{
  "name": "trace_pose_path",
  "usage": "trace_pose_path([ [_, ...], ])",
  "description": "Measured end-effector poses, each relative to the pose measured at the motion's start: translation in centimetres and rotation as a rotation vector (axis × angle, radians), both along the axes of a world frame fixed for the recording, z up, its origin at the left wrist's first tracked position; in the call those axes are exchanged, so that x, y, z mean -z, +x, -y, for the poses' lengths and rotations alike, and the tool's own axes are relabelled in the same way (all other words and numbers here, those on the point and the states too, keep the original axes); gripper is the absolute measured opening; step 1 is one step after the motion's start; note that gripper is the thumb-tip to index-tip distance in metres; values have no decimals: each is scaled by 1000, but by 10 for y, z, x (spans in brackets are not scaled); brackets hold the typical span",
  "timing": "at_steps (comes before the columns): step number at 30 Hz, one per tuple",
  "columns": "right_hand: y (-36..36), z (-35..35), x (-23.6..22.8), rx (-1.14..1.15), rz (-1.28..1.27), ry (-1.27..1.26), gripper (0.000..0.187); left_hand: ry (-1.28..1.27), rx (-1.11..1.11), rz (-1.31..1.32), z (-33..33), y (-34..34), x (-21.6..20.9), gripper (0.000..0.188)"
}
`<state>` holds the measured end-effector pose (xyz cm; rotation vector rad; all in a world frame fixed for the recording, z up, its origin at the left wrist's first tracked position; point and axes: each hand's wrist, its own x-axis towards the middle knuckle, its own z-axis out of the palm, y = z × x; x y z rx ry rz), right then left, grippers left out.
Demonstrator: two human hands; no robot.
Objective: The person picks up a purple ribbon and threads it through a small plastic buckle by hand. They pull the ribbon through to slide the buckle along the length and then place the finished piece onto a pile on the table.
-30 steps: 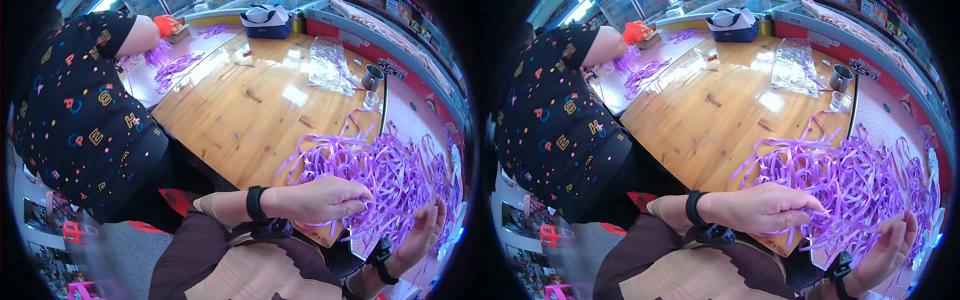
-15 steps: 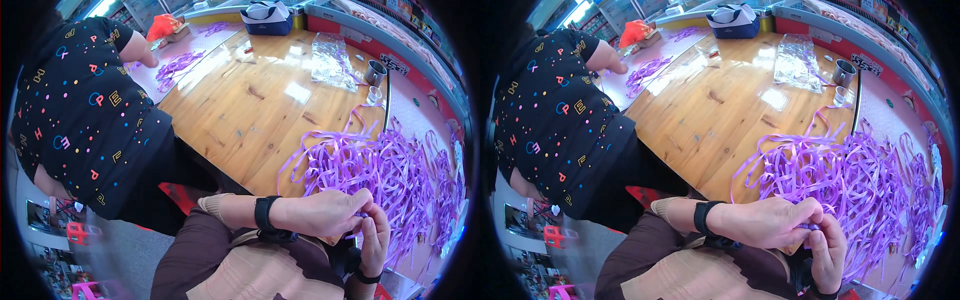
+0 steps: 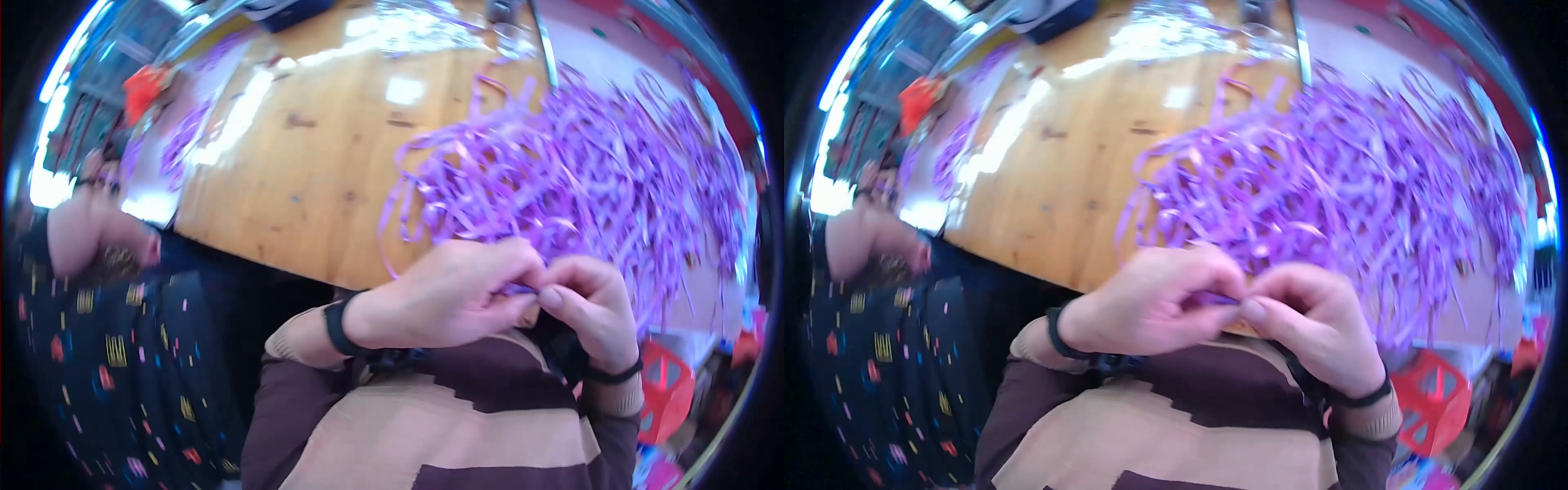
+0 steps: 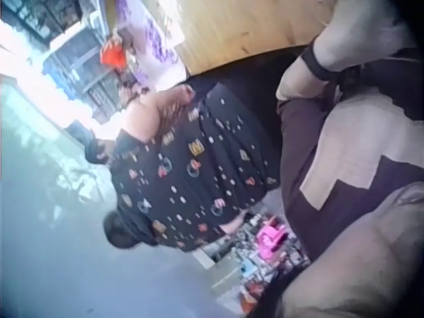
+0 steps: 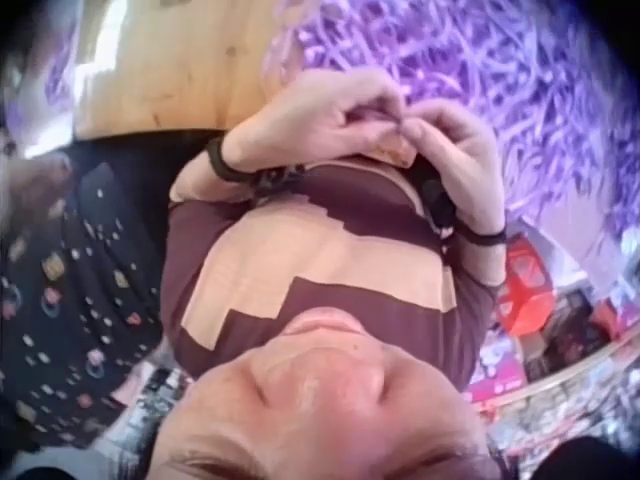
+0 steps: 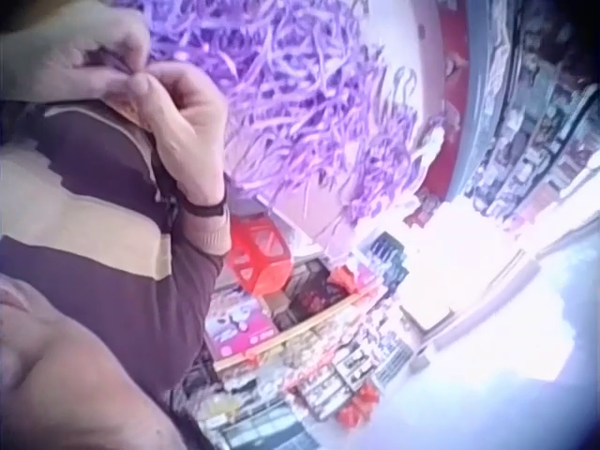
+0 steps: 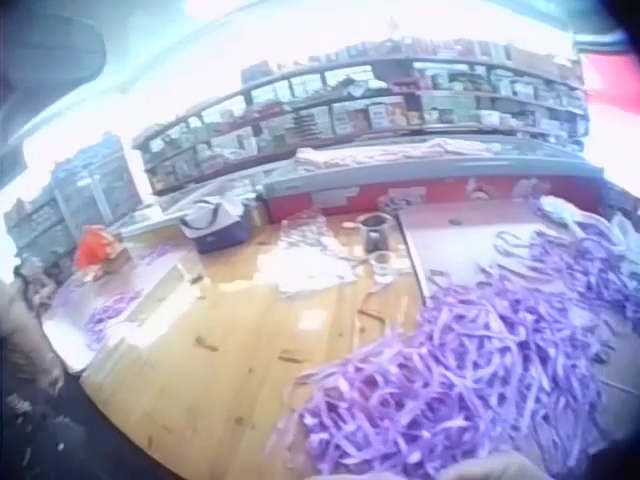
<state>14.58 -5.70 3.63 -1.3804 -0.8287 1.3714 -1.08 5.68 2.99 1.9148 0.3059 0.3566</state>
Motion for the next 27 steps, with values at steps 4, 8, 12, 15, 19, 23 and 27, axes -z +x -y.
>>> trace_pose_path([
  [4, 7, 3, -1, 35, -159, -43, 11, -5, -33, 62, 4, 9, 2, 18],
  [8, 21, 21, 7, 91, -40, 62, 3, -258, -127, 8, 3, -10, 0, 13],
  [12, 66, 59, 6, 353, 89, 138, 14, -430, -453, 189, -23, -59, -4, 11],
  [15, 101, 91, 19, 506, 51, 216, 23, -426, -592, 336, -50, -98, 6, 11],
  [19, 117, 115, 27, 608, 53, 306, 21, -394, -656, 385, -68, -143, 13, 9],
  [23, 135, 136, 45, 747, -21, 398, 18, -486, -709, 624, -99, -193, 19, 9],
  [27, 138, 144, 55, 751, -110, 537, 15, -662, -645, 790, -102, -199, 36, 8],
])
